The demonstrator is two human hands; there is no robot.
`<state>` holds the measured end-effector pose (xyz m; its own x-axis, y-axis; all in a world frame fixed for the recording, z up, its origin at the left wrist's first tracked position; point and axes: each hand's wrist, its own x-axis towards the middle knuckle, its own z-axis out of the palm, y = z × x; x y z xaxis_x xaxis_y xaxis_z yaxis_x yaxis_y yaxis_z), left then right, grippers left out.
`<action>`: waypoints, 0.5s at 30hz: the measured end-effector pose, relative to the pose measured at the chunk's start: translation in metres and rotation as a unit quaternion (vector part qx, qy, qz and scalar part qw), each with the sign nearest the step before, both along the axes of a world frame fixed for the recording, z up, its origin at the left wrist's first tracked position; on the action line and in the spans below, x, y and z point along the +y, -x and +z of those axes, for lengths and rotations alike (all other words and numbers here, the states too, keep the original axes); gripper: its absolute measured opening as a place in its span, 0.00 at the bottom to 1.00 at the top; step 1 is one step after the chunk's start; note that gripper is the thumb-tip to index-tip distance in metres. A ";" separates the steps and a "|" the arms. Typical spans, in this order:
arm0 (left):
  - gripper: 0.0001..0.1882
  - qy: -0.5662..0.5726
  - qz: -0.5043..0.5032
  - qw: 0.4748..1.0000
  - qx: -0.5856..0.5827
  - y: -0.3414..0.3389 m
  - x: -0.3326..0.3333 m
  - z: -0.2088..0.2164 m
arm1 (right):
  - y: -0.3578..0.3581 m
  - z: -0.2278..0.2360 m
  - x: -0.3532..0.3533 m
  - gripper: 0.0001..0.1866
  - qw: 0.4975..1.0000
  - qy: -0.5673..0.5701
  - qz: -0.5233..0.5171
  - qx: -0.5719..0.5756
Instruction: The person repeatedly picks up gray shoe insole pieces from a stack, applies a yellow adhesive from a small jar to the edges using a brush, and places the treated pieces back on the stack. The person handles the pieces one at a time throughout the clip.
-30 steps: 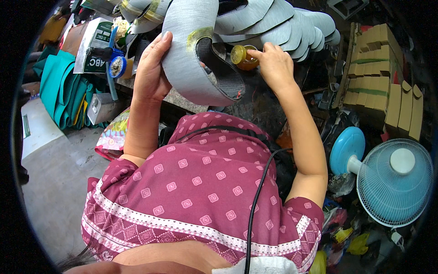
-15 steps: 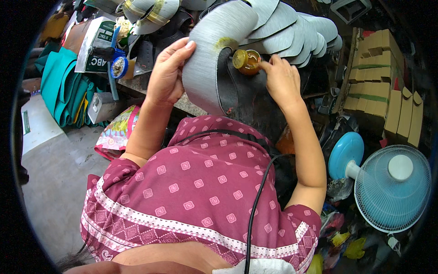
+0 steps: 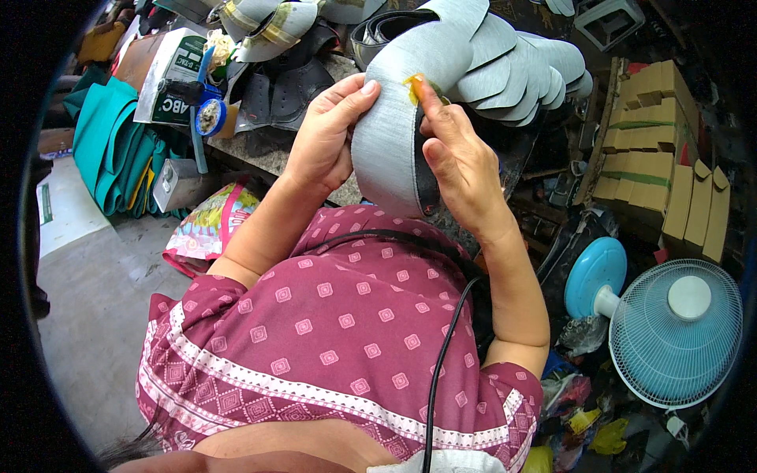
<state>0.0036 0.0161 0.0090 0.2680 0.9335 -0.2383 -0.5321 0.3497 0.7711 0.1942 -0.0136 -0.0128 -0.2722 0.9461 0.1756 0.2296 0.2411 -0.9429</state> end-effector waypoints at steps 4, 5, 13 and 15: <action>0.13 0.008 0.009 1.000 0.000 -0.004 -0.002 0.001 | 0.010 -0.010 -0.004 0.42 0.997 -0.044 -0.044 -0.050; 0.13 0.005 0.011 1.000 -0.003 -0.004 -0.002 0.001 | 0.010 -0.010 -0.005 0.42 0.995 -0.065 -0.044 -0.061; 0.13 -0.004 0.016 1.000 0.009 -0.003 0.003 0.002 | -0.006 0.001 -0.005 0.45 0.991 -0.086 -0.063 -0.083; 0.12 0.003 0.024 1.000 0.016 -0.008 0.001 0.001 | -0.005 -0.001 -0.003 0.47 0.990 -0.092 -0.063 -0.083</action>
